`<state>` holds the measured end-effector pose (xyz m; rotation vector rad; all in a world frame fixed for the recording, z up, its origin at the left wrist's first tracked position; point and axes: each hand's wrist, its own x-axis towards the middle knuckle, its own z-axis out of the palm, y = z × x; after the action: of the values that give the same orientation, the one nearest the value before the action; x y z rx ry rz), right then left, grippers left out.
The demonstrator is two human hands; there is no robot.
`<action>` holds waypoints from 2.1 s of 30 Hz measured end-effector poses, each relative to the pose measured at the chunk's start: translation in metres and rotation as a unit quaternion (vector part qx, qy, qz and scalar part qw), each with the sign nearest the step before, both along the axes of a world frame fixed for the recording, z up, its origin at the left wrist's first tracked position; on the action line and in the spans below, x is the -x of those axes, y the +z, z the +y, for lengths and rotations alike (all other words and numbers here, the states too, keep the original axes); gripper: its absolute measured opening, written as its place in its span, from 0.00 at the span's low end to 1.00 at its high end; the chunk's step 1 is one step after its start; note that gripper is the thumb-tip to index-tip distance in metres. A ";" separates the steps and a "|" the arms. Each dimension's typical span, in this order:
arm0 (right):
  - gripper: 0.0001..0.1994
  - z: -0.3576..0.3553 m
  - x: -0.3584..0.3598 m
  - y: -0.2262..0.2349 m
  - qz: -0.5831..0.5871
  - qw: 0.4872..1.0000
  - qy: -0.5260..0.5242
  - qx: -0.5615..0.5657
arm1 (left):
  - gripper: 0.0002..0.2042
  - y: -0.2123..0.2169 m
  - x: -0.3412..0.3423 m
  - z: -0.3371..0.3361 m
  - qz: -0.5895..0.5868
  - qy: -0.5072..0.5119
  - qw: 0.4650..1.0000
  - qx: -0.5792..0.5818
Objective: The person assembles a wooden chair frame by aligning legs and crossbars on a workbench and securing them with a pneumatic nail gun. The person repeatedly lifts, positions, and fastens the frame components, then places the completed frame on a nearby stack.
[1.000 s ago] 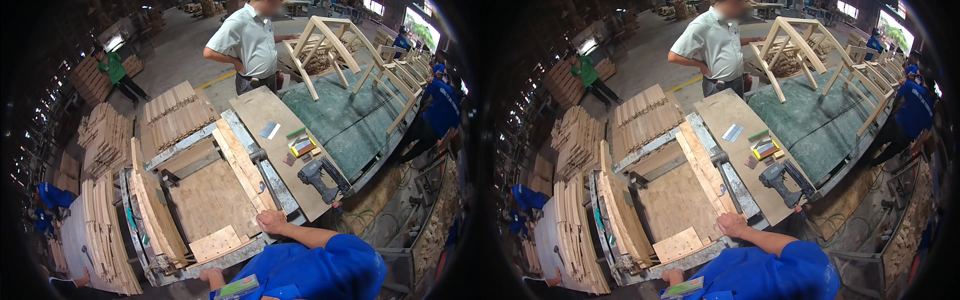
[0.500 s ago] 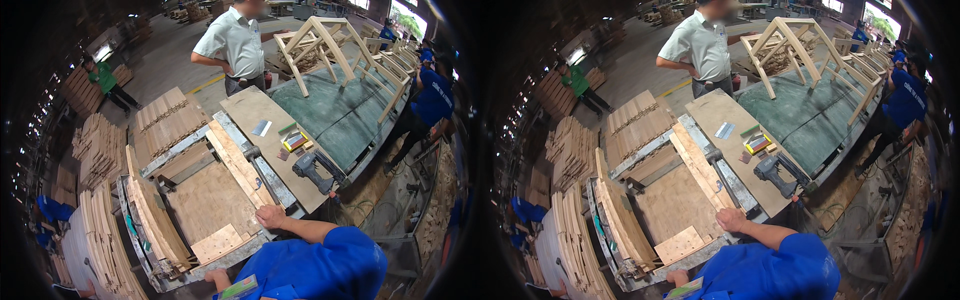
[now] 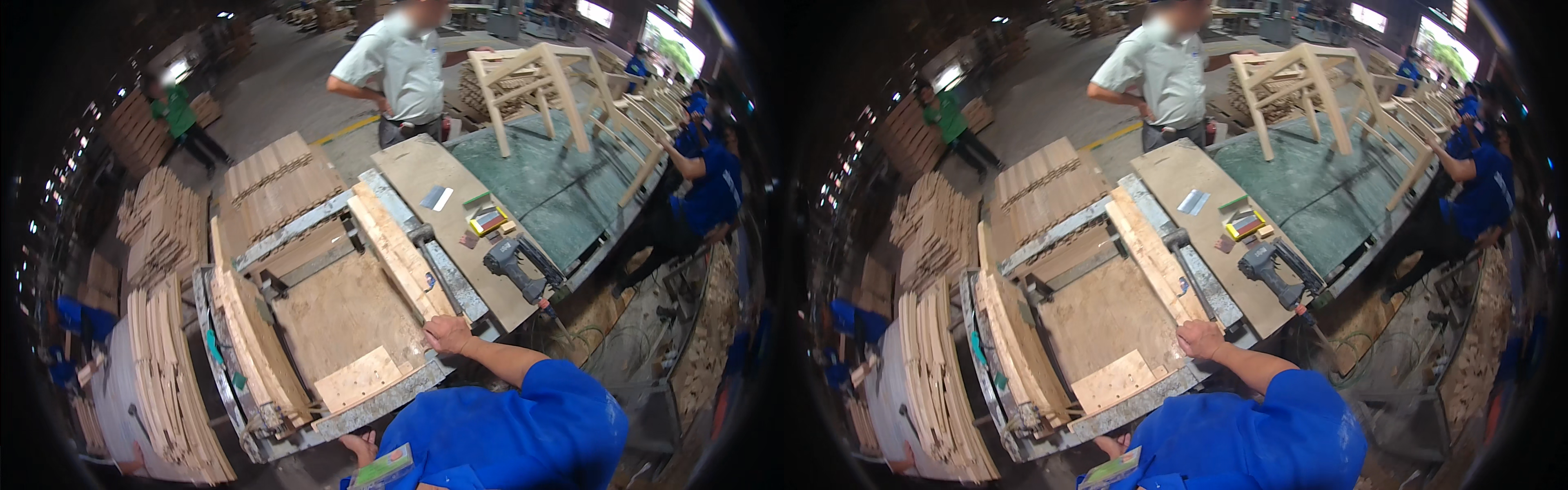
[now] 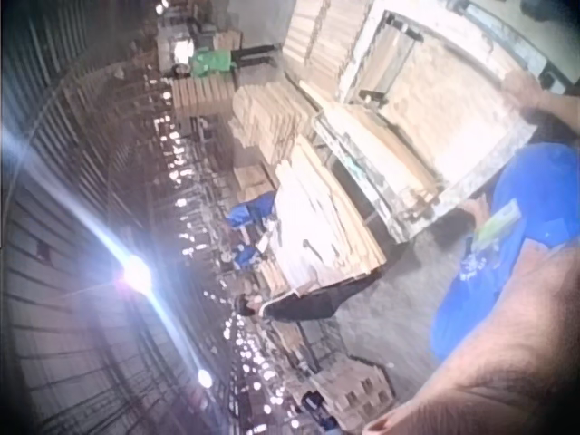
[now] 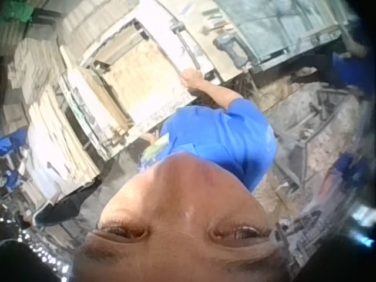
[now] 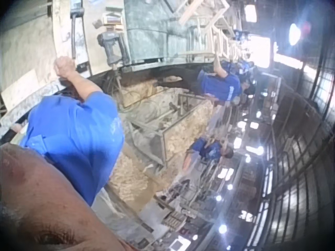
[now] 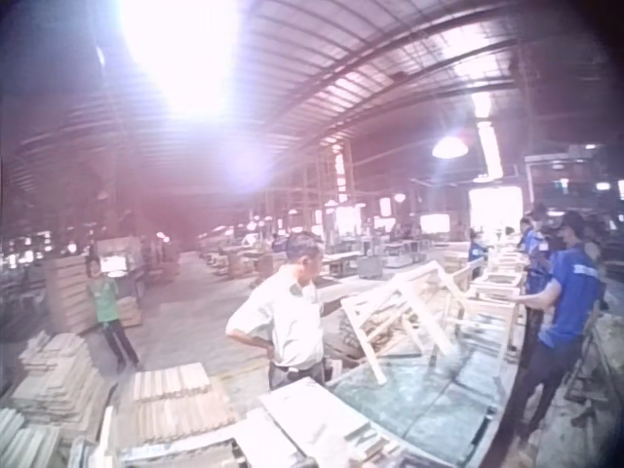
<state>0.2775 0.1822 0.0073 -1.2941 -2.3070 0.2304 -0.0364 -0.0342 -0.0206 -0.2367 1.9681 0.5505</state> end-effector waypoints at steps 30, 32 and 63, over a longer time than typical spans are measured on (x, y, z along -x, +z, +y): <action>0.08 -0.023 0.033 0.007 0.014 0.991 -0.129 0.040 | 0.18 -0.035 0.060 -0.083 0.134 -0.201 0.965 -0.104; 0.08 -0.024 0.025 0.003 0.010 0.990 -0.141 0.004 | 0.18 -0.041 0.050 -0.073 0.124 -0.238 0.957 -0.110; 0.15 -0.113 0.124 0.005 -0.134 0.978 -0.092 0.130 | 0.14 0.016 0.065 -0.143 0.053 0.191 0.976 -0.088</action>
<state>0.1534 0.0695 0.0119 -1.7547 -2.4168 0.3211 -0.1013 -0.1776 -0.0051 -0.4875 1.9715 0.9985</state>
